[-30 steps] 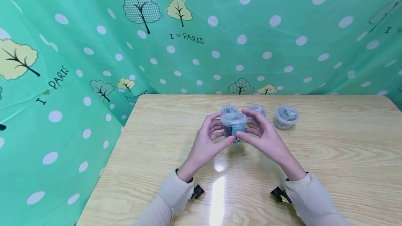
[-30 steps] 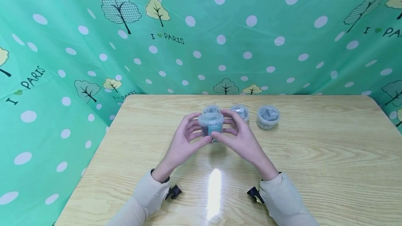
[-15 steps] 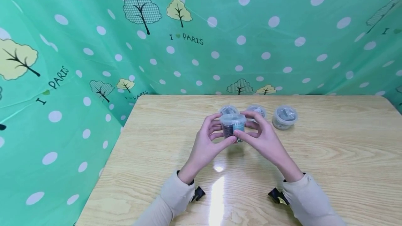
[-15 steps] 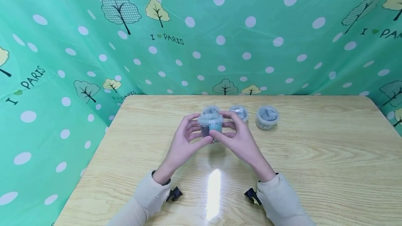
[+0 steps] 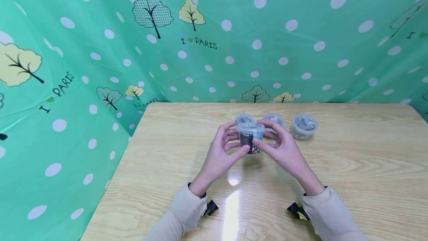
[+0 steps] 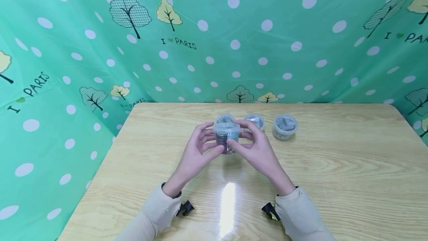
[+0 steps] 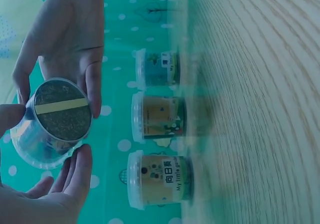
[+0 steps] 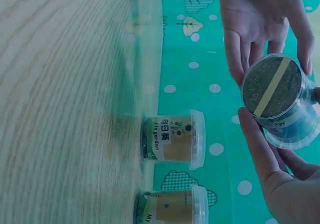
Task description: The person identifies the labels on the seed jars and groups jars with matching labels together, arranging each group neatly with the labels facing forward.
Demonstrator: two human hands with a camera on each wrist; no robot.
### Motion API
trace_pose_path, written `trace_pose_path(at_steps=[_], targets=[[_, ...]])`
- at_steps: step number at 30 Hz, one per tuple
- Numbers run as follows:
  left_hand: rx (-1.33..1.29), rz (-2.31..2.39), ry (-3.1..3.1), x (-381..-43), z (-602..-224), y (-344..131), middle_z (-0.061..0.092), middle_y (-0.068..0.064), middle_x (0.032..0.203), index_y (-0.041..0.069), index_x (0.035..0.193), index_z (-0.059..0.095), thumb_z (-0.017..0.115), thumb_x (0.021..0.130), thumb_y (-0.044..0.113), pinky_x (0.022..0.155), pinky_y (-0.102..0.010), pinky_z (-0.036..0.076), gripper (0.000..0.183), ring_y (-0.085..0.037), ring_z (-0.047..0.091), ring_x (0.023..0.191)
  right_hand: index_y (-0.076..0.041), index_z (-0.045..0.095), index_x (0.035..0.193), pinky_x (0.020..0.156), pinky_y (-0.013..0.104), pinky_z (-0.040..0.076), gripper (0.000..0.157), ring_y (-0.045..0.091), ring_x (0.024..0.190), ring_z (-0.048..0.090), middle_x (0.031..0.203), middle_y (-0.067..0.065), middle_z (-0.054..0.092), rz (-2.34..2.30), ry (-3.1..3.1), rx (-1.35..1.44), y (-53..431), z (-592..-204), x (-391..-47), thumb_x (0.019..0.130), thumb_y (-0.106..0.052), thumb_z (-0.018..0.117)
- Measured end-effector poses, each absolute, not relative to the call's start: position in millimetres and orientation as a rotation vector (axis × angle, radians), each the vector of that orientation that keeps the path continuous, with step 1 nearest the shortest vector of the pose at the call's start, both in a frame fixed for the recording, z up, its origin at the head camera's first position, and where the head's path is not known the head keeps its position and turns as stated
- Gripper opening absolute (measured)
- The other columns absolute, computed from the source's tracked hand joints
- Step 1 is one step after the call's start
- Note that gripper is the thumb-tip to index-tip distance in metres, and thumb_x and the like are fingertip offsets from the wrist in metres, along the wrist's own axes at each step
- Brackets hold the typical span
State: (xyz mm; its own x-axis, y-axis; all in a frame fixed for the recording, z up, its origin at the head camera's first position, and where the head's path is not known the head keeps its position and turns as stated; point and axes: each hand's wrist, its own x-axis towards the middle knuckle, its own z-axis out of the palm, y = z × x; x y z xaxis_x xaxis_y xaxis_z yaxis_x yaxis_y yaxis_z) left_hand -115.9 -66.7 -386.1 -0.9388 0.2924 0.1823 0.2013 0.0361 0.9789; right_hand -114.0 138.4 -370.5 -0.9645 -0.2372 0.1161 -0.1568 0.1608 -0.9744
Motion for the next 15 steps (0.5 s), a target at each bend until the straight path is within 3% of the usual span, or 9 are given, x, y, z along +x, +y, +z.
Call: trace_pose_path(at_steps=[15], targets=[[0.532, 2.135, 2.117, -116.2, -386.1, -67.4, 0.056, -0.020, 0.133, 0.006, 0.145, 0.039, 0.071, 0.089, 0.004, 0.099, -0.033, 0.054, 0.064, -0.029, 0.057, 0.120, -0.002, 0.040, 0.146, 0.092, 0.023, 0.056, 0.058, 0.038, 0.131, 0.050, 0.148, 0.016, 0.039, -1.973, 2.315, -0.441, 137.5, -372.1, -114.8, 0.095, -0.012, 0.066]])
